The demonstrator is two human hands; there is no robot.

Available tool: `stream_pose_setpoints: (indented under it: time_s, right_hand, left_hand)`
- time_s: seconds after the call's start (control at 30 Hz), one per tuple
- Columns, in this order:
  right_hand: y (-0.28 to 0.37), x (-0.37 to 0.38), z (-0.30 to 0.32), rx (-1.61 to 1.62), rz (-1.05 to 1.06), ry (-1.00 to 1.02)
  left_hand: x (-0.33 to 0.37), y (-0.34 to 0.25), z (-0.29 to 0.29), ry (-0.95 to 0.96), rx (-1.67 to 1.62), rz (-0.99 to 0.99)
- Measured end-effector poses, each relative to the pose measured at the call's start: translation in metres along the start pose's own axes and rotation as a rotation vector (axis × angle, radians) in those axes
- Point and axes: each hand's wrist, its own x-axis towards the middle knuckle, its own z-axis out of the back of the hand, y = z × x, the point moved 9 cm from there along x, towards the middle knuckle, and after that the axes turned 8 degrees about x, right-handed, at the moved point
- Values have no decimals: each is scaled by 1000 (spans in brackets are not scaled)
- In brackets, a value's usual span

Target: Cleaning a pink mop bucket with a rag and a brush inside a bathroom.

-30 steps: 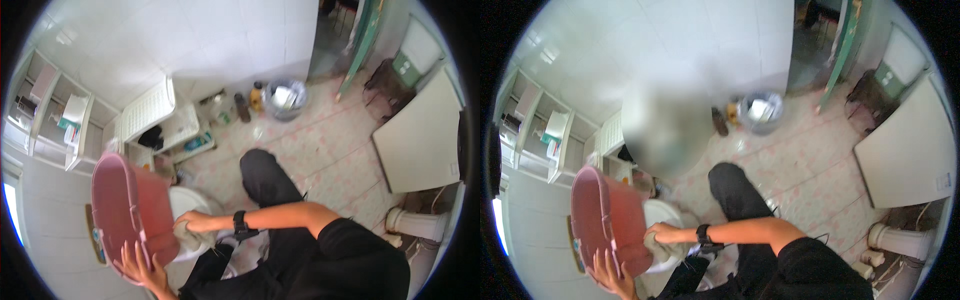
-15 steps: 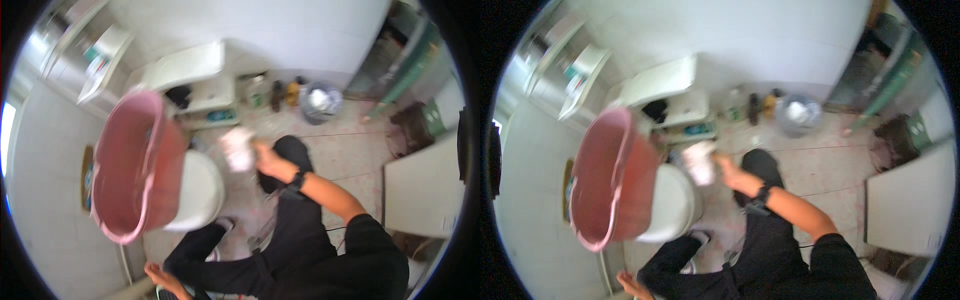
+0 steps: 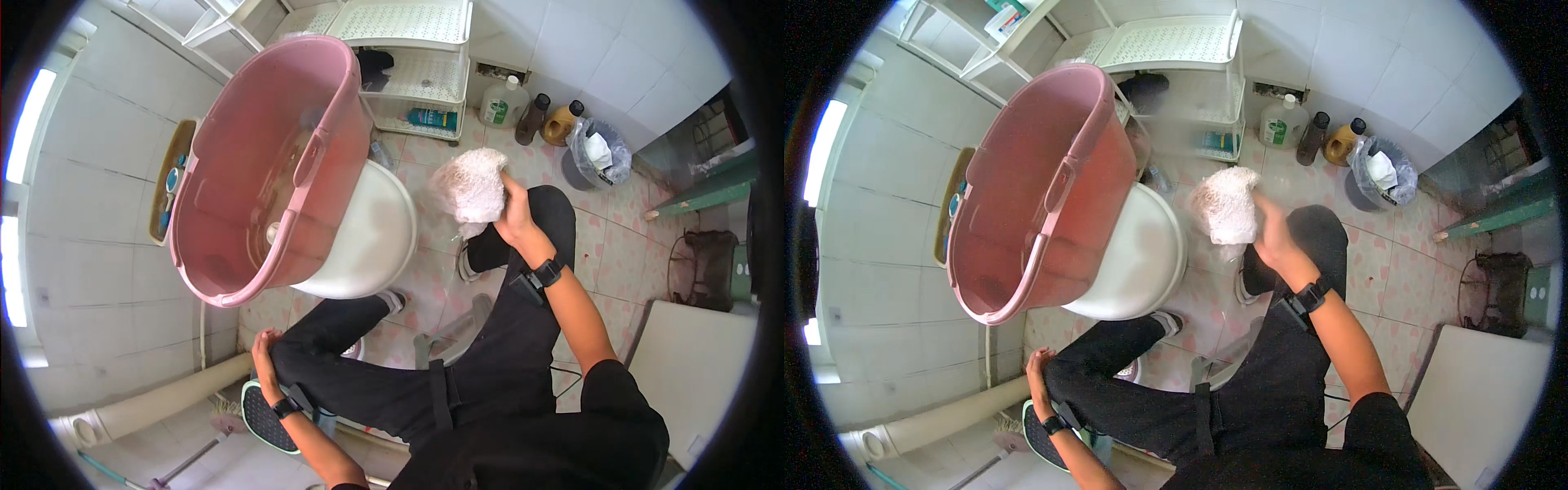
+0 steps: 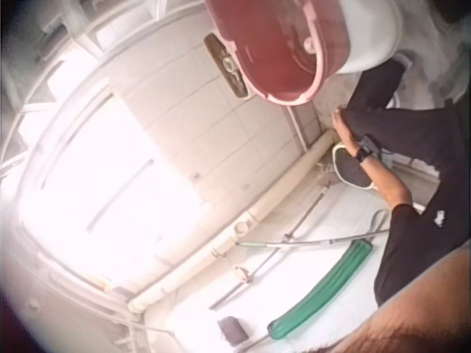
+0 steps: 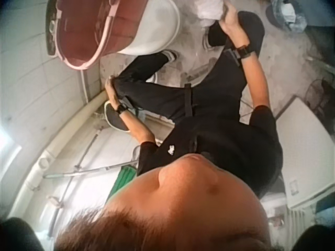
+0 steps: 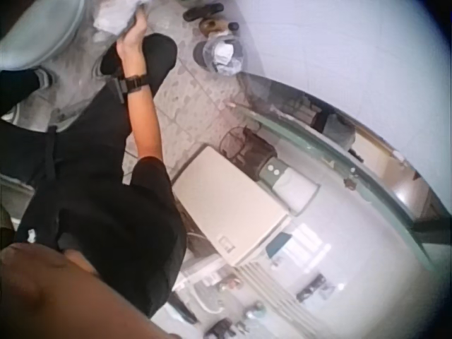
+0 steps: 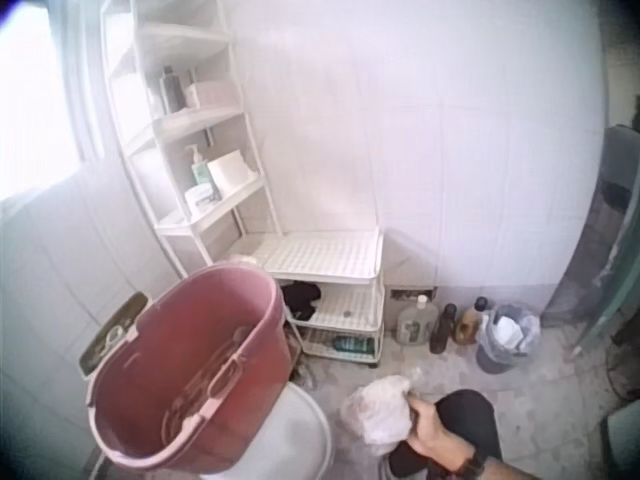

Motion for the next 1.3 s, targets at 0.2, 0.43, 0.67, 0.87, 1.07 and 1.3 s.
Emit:
stream_pose_setpoints:
  time_s: [0.2, 0.43, 0.67, 0.87, 1.07, 1.3]
  right_hand:
    - [13, -2, 0, 38, 63, -6]
    - [-4, 8, 23, 103, 64, -261]
    - [49, 28, 77, -49, 211, -348]
    - [36, 41, 83, -36, 170, -214]
    - [36, 35, 71, -74, 156, -250]
    - [38, 32, 67, -64, 182, -257]
  left_hand:
    - [3, -1, -1, -15, -26, 5]
    - [-7, 37, 50, -420, -195, 117]
    - [-29, -36, 30, -141, -1656, -339]
    - [-53, -69, 20, -176, -1645, -302]
    - [-36, -63, 22, -76, -1357, -316]
    - [-21, -46, 32, -341, -870, -202]
